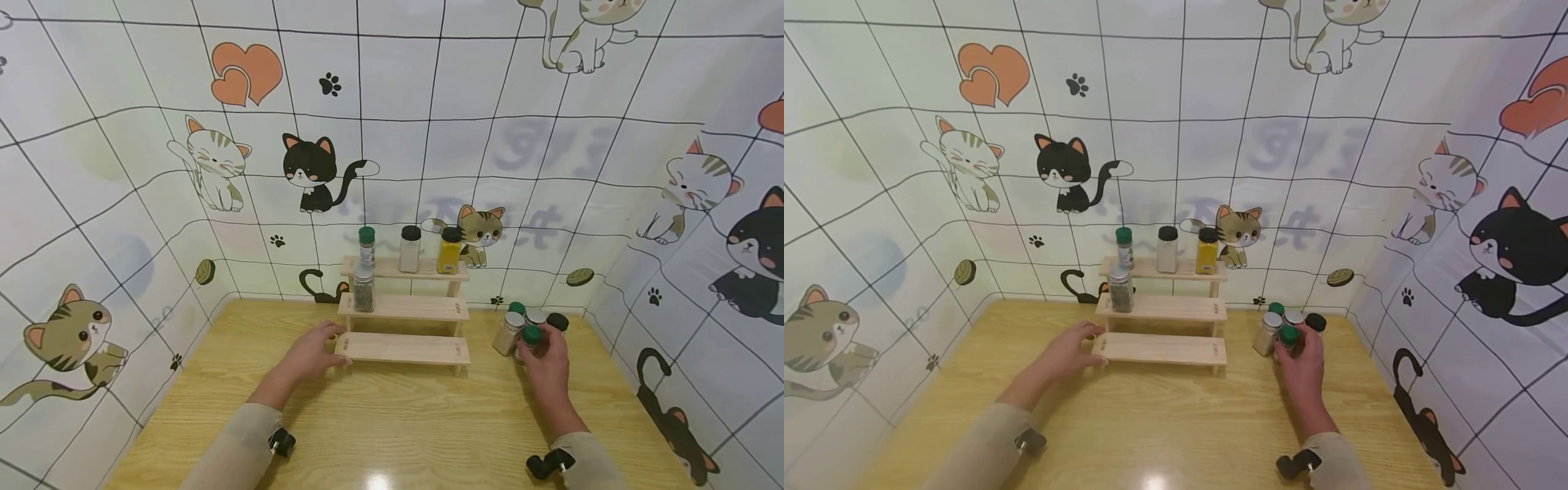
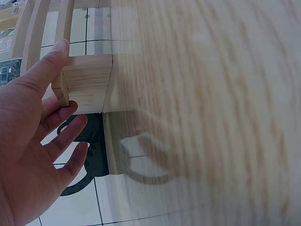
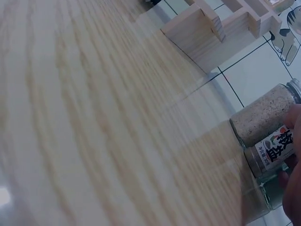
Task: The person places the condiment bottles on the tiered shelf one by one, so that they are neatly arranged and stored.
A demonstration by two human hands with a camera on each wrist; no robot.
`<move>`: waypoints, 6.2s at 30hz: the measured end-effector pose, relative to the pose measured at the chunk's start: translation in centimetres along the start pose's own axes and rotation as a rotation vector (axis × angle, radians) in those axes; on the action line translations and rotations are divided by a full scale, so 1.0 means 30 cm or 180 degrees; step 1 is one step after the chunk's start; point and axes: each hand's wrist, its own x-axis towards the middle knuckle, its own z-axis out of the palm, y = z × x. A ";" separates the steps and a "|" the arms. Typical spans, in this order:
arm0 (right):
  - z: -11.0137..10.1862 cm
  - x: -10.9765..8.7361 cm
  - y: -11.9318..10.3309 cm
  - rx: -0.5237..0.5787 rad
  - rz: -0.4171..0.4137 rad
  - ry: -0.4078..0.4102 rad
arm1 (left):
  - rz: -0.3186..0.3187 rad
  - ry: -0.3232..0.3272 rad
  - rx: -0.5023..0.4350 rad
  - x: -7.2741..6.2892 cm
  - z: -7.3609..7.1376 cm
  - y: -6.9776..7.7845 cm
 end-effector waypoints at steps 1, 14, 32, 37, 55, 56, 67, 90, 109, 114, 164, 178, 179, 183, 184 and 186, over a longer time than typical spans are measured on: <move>-0.001 -0.001 0.002 0.0022 0.0005 -0.0005 | 0.0004 0.0002 -0.0007 0.000 0.001 0.000; -0.012 -0.021 -0.011 0.0268 0.0028 0.0082 | -0.0028 -0.0015 -0.0037 -0.001 0.006 0.008; 0.020 -0.010 -0.134 0.0721 -0.0293 -0.0029 | -0.0003 0.0016 -0.0035 -0.002 0.007 0.002; 0.032 0.006 -0.184 0.0804 -0.0361 -0.0140 | -0.0006 0.0036 -0.0018 -0.001 0.010 -0.005; 0.116 0.018 -0.427 0.0999 -0.0351 -0.0545 | -0.0026 0.0017 0.0013 0.001 0.014 -0.008; 0.113 0.013 -0.452 0.1016 -0.0363 -0.0586 | -0.0026 0.0019 0.0015 0.002 0.014 -0.008; 0.236 0.050 -0.476 0.1357 -0.0502 -0.0775 | -0.0027 0.0032 -0.0014 -0.002 0.007 0.000; 0.418 0.085 -0.569 0.1612 -0.0537 -0.1163 | -0.0006 0.0031 -0.0003 0.001 0.004 0.003; 0.510 0.074 -0.608 0.1605 -0.0497 -0.1378 | -0.0036 0.0032 -0.0005 0.005 0.018 0.000; 0.513 0.067 -0.601 0.1562 -0.0460 -0.1431 | -0.0029 0.0012 -0.0043 0.004 0.020 -0.008; 0.132 0.018 -0.321 0.0774 -0.0544 -0.0621 | -0.0054 0.0013 -0.0117 -0.010 0.013 -0.008; 0.004 0.024 -0.152 0.0022 -0.0496 -0.0247 | -0.0052 -0.0004 -0.0117 -0.001 0.008 -0.002; 0.006 0.025 -0.146 0.0004 -0.0522 -0.0244 | -0.0048 -0.0007 -0.0118 -0.001 0.008 -0.002; 0.014 0.030 -0.121 -0.0080 -0.0625 -0.0271 | -0.0084 -0.0036 -0.0170 -0.006 0.008 -0.002; 0.017 0.030 -0.116 -0.0104 -0.0645 -0.0291 | -0.0095 -0.0047 -0.0184 -0.007 0.008 -0.001; 0.022 0.032 -0.108 -0.0142 -0.0683 -0.0327 | -0.0109 -0.0063 -0.0210 -0.009 0.007 -0.001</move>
